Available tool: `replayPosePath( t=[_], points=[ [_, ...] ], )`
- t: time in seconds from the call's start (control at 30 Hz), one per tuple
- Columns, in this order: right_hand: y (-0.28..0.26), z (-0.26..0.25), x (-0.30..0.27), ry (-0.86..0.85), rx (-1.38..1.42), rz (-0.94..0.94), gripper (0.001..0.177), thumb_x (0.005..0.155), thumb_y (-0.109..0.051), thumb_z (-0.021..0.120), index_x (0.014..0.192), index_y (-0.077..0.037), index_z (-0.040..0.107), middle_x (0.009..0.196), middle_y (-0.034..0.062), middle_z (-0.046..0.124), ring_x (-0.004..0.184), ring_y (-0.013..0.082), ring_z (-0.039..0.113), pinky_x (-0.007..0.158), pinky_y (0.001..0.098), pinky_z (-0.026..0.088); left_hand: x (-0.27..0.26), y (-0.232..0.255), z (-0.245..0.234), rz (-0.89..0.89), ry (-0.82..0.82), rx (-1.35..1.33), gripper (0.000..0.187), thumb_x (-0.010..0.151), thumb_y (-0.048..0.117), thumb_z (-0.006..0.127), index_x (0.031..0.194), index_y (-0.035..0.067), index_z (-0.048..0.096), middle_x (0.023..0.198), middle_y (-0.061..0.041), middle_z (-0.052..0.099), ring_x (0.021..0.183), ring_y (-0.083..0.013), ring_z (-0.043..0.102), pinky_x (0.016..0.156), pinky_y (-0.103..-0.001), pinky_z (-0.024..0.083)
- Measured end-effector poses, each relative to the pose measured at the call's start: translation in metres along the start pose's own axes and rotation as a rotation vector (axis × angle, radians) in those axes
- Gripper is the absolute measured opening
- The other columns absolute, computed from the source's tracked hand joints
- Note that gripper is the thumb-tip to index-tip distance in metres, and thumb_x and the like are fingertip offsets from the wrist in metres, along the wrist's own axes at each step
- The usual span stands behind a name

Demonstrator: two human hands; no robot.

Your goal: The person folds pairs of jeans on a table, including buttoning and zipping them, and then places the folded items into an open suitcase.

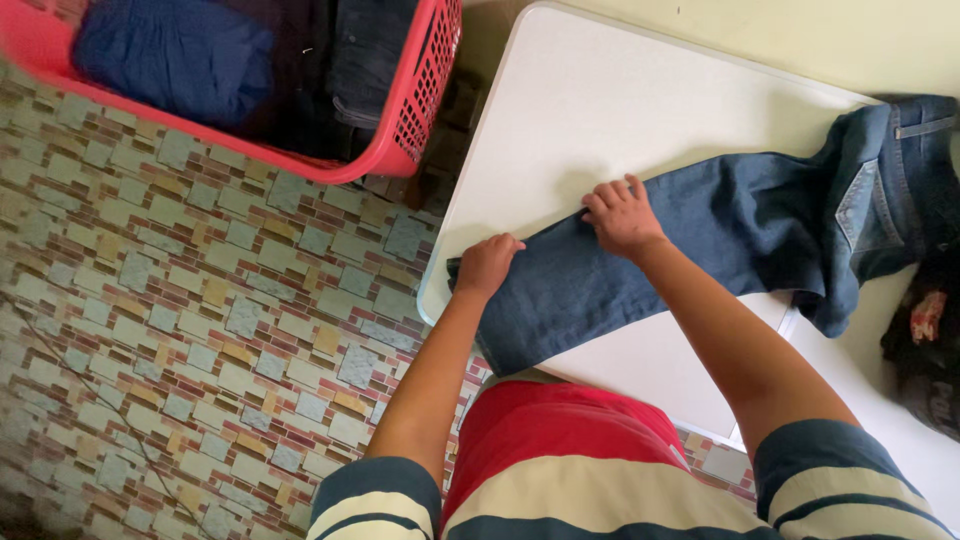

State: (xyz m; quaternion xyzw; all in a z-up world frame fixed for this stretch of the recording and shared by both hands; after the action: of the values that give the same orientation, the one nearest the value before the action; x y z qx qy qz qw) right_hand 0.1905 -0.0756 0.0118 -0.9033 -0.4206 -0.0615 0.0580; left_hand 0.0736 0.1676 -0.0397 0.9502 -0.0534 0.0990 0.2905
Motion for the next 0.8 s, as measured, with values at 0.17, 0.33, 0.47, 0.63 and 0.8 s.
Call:
replayPosePath(
  t=[0.17,0.33,0.47,0.63,0.8],
  points=[
    [-0.067,-0.009,0.008,0.014,0.174,-0.204,0.026,0.094,-0.024,0.067,0.114,-0.007,0.065,0.107,0.01,0.065,0.11,0.0298,0.061,0.104,0.0457,0.044,0.003,-0.024,0.007,-0.2,-0.01,-0.125,0.032,0.099,0.036,0.063,0.082,0.009,0.066,0.082,-0.016,0.072,0.077,-0.0413,0.068,0.066,-0.052,0.053],
    [-0.078,-0.011,-0.006,-0.066,0.249,-0.158,0.015,0.096,-0.022,0.065,0.102,-0.008,0.063,0.099,0.0102,0.063,0.101,0.029,0.061,0.096,0.0431,0.046,0.013,-0.041,-0.002,-0.403,-0.037,0.039,0.039,0.1,0.042,0.06,0.079,0.01,0.068,0.076,-0.016,0.071,0.075,-0.0424,0.068,0.065,-0.055,0.052],
    [-0.073,-0.003,-0.008,-0.181,0.078,-0.045,0.019,0.1,-0.029,0.06,0.099,-0.01,0.063,0.097,0.0085,0.062,0.101,0.0285,0.061,0.092,0.0447,0.043,0.021,-0.014,-0.027,-0.23,0.012,0.164,0.03,0.1,0.036,0.061,0.09,0.009,0.065,0.09,-0.012,0.069,0.088,-0.0367,0.066,0.075,-0.052,0.051],
    [-0.041,0.01,0.008,-0.26,-0.083,0.096,0.03,0.098,-0.04,0.055,0.109,-0.014,0.065,0.108,0.0054,0.068,0.115,0.0241,0.06,0.104,0.0481,0.036,0.011,0.034,-0.038,0.247,0.021,-0.078,0.027,0.1,0.032,0.066,0.114,0.009,0.06,0.106,-0.009,0.059,0.106,-0.0301,0.058,0.092,-0.044,0.049],
    [0.024,0.032,0.006,-0.373,-0.168,0.285,0.046,0.105,-0.051,0.047,0.121,-0.012,0.063,0.125,0.0065,0.068,0.126,0.0219,0.057,0.112,0.0504,0.033,0.011,0.025,-0.021,0.166,-0.08,0.167,0.033,0.094,0.032,0.067,0.12,0.013,0.06,0.102,-0.008,0.058,0.1,-0.029,0.057,0.085,-0.044,0.048]
  ],
)
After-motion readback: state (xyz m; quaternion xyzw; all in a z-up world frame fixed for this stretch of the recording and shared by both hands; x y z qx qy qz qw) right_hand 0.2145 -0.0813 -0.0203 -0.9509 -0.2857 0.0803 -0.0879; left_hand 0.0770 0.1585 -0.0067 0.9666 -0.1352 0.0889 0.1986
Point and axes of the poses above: each hand's wrist, its own x-axis towards the middle knuckle, its own z-axis out of the palm, y = z × x, the point moved 3 cm from there along x, towards the middle knuckle
